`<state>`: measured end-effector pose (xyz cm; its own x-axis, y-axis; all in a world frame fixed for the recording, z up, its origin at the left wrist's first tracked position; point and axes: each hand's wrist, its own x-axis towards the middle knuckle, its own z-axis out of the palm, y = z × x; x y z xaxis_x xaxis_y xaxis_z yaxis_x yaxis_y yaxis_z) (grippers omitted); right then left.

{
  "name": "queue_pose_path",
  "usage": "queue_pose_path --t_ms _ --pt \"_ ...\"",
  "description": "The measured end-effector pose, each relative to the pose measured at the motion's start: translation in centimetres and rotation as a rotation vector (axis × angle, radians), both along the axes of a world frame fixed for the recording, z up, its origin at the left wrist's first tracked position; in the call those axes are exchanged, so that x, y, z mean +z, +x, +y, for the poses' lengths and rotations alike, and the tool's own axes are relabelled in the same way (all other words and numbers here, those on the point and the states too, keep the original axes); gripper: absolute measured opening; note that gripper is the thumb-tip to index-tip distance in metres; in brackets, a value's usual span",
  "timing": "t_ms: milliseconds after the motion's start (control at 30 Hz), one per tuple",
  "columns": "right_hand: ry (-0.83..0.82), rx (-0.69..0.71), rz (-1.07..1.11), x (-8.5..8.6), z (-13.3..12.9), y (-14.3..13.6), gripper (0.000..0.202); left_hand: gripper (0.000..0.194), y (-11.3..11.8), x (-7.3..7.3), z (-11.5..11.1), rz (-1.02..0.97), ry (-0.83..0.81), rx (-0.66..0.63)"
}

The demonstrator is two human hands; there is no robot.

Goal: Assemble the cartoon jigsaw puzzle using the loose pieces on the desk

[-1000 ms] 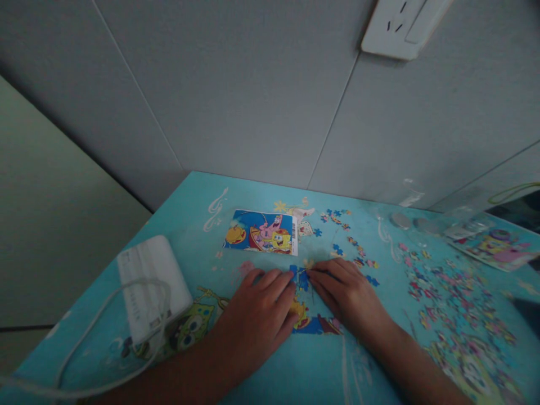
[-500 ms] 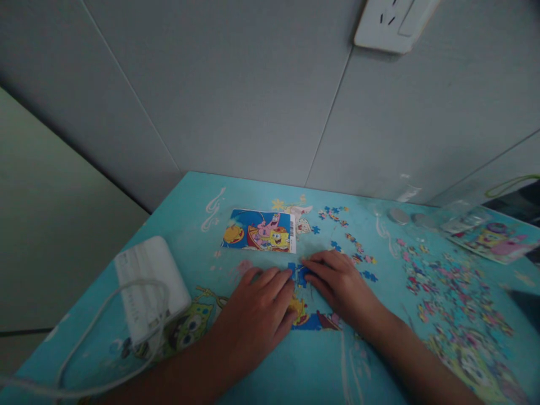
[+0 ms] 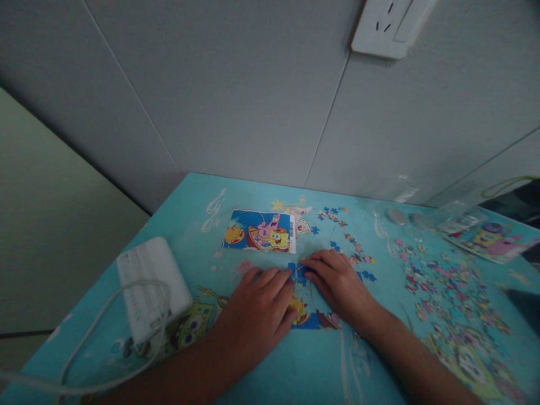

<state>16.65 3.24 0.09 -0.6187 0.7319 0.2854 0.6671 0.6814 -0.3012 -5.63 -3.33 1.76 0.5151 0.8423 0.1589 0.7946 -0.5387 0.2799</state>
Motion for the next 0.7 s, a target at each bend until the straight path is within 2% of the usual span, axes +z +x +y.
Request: queue_pose_path --t_ms 400,700 --pt "-0.026 0.0 -0.006 -0.2 0.1 -0.3 0.025 0.031 -0.1 0.1 -0.3 -0.003 0.01 -0.002" --pt "0.105 0.047 -0.138 1.0 -0.4 -0.7 0.025 0.033 0.0 -0.1 -0.1 -0.01 0.006 0.001"
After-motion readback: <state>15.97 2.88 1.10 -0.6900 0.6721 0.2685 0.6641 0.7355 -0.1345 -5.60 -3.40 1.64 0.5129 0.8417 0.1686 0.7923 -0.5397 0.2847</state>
